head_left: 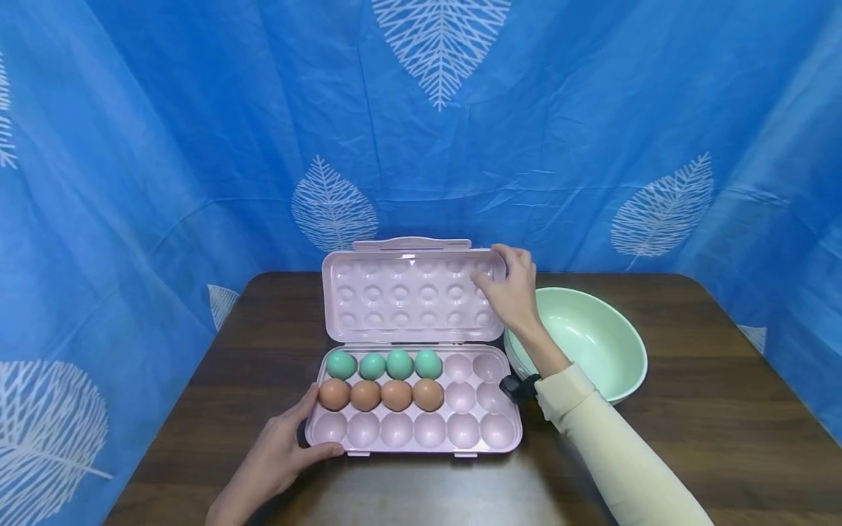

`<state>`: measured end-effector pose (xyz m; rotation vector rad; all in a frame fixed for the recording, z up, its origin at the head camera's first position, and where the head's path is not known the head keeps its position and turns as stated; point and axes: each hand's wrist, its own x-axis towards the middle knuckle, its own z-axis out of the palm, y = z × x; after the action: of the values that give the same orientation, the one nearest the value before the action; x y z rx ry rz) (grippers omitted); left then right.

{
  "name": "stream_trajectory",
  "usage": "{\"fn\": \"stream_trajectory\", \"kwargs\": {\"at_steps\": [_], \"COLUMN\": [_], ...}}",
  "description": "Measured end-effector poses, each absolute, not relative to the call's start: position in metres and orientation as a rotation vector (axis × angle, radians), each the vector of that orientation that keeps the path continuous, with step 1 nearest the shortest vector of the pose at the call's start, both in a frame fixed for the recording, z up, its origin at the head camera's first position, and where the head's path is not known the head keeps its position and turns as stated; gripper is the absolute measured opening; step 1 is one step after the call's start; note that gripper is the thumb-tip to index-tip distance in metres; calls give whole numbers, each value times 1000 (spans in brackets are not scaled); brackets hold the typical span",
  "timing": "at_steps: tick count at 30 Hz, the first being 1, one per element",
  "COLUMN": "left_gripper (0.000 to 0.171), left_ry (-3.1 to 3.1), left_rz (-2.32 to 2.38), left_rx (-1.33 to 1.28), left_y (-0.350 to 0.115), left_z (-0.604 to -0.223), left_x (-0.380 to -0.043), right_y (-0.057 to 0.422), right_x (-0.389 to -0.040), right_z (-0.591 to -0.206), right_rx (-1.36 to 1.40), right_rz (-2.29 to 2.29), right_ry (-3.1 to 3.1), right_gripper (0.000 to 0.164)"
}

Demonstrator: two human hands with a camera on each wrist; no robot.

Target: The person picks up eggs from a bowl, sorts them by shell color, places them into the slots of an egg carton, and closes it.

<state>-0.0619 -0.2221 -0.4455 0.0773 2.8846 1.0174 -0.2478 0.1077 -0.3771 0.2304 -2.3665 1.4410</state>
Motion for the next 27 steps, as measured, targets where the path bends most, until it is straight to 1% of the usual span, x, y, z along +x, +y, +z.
{"fn": "stream_trajectory", "kwargs": {"at_steps": [5, 13, 18, 24, 27], "left_gripper": [106, 107, 106, 106, 105], "left_ry": [2884, 2877, 2893, 2895, 2917], "left_rz": [1016, 1004, 1021, 1038, 1043], "left_rx": [82, 72, 106, 129, 158], "left_y": [-223, -223, -222, -223, -224], "left_z": [-444, -442, -442, -441, -441], "left_x": [-61, -61, -61, -61, -62], "right_y": [110, 119, 122, 127, 128], "right_x": [-229, -197, -183, -167, -156], "right_z": [-371, -365, -362, -364, -368], "right_rx": [355, 477, 524, 572, 611], "right_rz": [1376, 1275, 1250, 1210, 1162], "right_ry": [-2357, -2389, -2465, -2444, -2426], "right_gripper": [71, 65, 72, 70, 73]}}
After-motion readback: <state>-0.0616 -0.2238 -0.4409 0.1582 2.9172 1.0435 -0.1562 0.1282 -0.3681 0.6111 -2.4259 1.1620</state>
